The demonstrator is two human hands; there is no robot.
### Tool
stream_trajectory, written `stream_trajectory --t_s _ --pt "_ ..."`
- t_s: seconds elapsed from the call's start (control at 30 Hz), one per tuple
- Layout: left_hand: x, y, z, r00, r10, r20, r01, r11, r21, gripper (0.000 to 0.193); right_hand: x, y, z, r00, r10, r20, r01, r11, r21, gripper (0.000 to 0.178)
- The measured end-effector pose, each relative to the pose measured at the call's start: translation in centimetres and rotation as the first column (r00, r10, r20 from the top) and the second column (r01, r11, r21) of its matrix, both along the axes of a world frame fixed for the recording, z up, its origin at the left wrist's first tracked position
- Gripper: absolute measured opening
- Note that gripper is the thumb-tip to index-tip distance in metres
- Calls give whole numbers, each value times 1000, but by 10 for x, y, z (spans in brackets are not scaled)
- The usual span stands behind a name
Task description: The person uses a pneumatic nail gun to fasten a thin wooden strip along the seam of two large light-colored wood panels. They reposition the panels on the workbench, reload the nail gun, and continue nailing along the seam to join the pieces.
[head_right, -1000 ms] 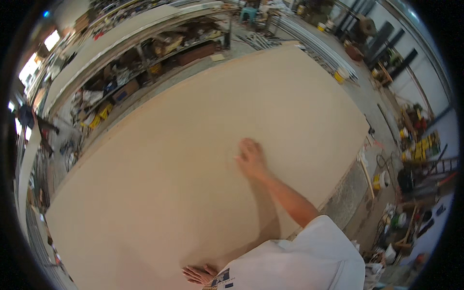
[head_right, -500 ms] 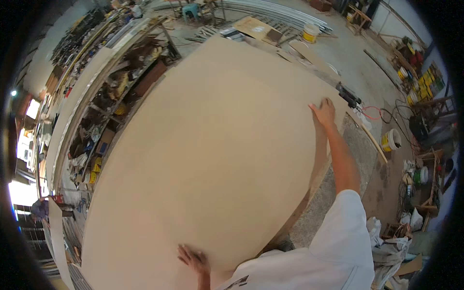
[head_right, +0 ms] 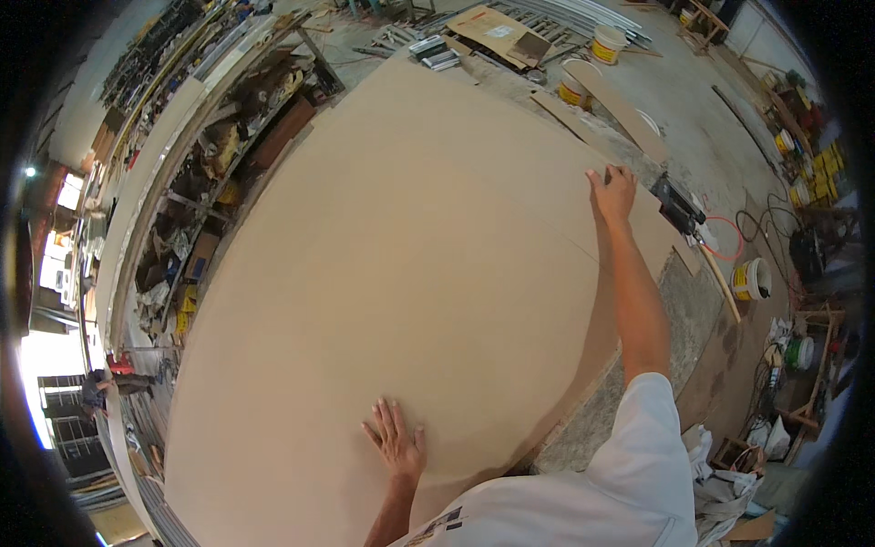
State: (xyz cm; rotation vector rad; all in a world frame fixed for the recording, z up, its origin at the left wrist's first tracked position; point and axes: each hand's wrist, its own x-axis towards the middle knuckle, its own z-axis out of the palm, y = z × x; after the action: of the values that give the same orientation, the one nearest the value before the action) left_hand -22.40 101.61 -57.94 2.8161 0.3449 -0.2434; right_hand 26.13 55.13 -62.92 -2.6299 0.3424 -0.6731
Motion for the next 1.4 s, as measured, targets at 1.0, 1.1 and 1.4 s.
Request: stream_trajectory --t_s 1.0,1.1,1.4 --pt "-126 -73 -31 921 -367 -131 377 924 59 69 55 5 -6 999 10 -35 -8 998 66 48" --pt "-146 -68 -25 951 -285 -116 280 958 -59 66 38 7 -4 1000 15 -17 -14 1000 25 47" --pt "-197 -9 -14 981 -129 -143 118 990 -82 72 -36 98 13 997 73 -9 -72 992 108 44"
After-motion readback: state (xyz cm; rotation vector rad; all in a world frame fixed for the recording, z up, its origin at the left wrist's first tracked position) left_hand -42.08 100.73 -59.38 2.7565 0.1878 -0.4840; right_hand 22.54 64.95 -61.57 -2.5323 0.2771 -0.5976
